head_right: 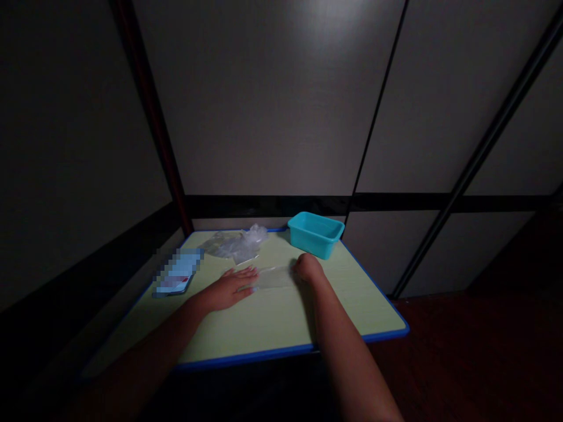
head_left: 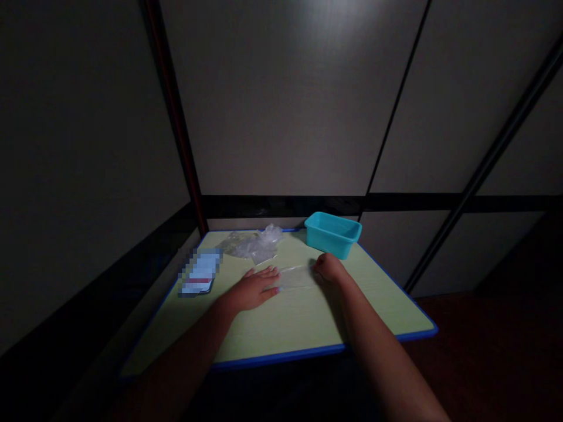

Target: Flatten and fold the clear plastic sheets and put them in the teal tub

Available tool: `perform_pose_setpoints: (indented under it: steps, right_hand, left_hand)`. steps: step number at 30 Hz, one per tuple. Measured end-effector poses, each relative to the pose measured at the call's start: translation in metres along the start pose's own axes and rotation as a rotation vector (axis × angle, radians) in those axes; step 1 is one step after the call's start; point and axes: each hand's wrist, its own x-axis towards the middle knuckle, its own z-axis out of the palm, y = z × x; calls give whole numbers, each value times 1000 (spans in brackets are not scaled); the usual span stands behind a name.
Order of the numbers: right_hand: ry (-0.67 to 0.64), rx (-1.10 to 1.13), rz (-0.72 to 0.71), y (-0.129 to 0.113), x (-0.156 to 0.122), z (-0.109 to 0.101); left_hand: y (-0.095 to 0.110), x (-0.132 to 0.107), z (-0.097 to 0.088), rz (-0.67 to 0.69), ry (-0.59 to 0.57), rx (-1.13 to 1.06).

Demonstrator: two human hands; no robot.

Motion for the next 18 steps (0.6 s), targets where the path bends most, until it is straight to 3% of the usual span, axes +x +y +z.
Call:
perform_pose_setpoints:
  steps: [8,13,15,18]
  right_hand:
    - [4,-6,-4,0,0,1]
    - [9,-24,-13,-1,-2,1]
    - [11,-32,-16,-2,-2,1]
    - [6,-45,-15,-2,-3,0]
  left_hand:
    - [4,-1,-3,-20,-11,5]
    - [4,1,-8,44,205,-62]
    - [5,2,-12,42,338,-209]
    - [8,4,-22,-46,448,-653]
